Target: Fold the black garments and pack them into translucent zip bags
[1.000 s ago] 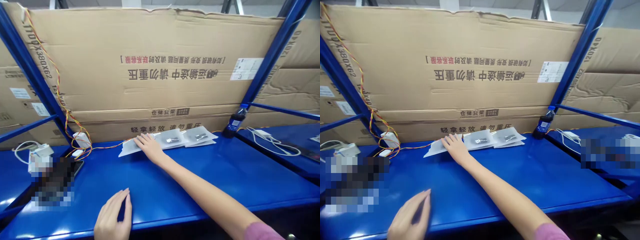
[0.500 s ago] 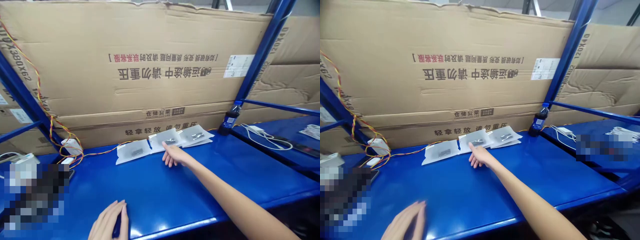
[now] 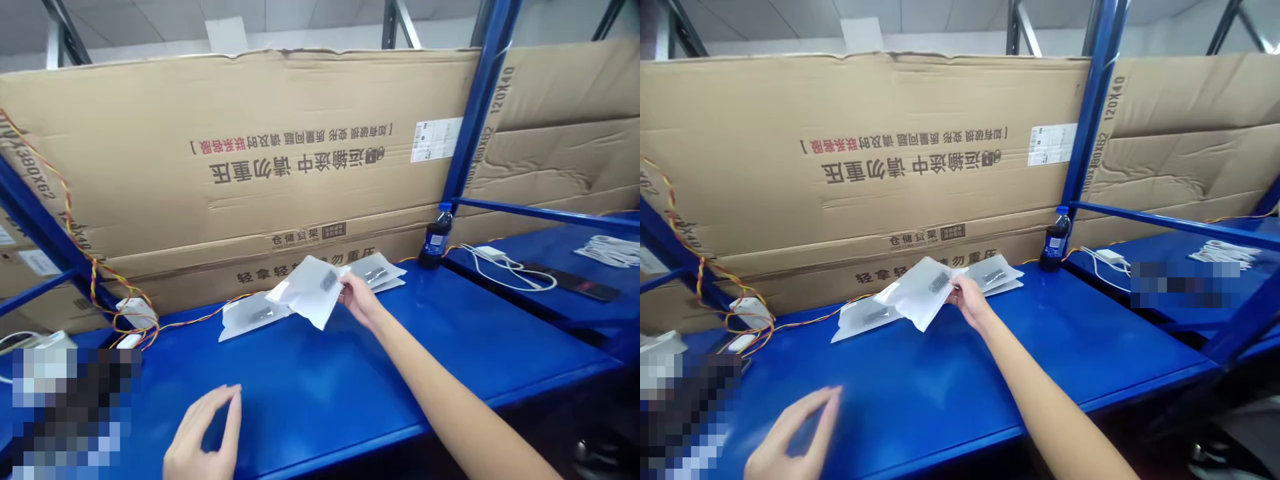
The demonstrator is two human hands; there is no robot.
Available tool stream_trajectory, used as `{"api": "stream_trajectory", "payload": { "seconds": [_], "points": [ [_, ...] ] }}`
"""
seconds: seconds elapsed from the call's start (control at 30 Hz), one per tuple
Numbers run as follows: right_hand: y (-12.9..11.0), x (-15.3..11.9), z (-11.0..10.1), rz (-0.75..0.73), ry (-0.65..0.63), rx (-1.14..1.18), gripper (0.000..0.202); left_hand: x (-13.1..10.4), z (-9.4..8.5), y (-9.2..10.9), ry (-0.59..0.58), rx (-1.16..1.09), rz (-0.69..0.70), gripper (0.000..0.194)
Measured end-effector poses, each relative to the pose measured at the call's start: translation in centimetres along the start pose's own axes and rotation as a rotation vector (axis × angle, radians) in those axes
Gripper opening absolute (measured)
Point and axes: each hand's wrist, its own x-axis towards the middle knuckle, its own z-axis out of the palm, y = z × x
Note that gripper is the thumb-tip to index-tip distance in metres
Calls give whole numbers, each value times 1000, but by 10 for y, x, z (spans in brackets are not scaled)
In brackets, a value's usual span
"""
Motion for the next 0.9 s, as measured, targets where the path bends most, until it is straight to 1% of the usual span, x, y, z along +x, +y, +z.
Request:
{"api": "stream_trajectory", "payload": {
  "seconds": [0.07,0.1,0.13,0.2,0.27,0.3,0.37,0.4,0.47,0.57,0.67,0.77,0.9],
  "points": [
    [-4,-7,0,60,-148,-23,22,37,3,20,38,-83,-33,37],
    [-4,-12,3,99,-225,-51,22,58,8,29,29,-119,-57,39],
    [-1,-16,7,142,-302,-87,22,79,15,36,-37,-167,-70,42],
    [7,-25,20,220,-451,-173,23,117,35,43,-226,-244,-44,47],
    [16,-30,32,265,-566,-253,25,141,62,43,-492,-245,38,50],
    [20,-32,36,269,-601,-285,26,147,75,42,-582,-246,69,48],
    [24,-32,40,250,-629,-336,31,146,96,37,-680,-245,105,47],
    [26,-31,40,232,-625,-357,33,142,104,34,-702,-247,113,49],
    [31,-27,37,186,-589,-394,38,130,112,29,-727,-253,118,51],
    [40,-23,34,115,-496,-439,47,117,114,26,-741,-267,107,48],
    [47,-23,36,71,-423,-468,48,115,113,25,-745,-274,96,41],
    [48,-26,40,46,-387,-478,46,118,113,25,-755,-280,101,38],
    [43,-29,43,40,-370,-479,43,119,112,26,-747,-277,115,33]
  ]
}}
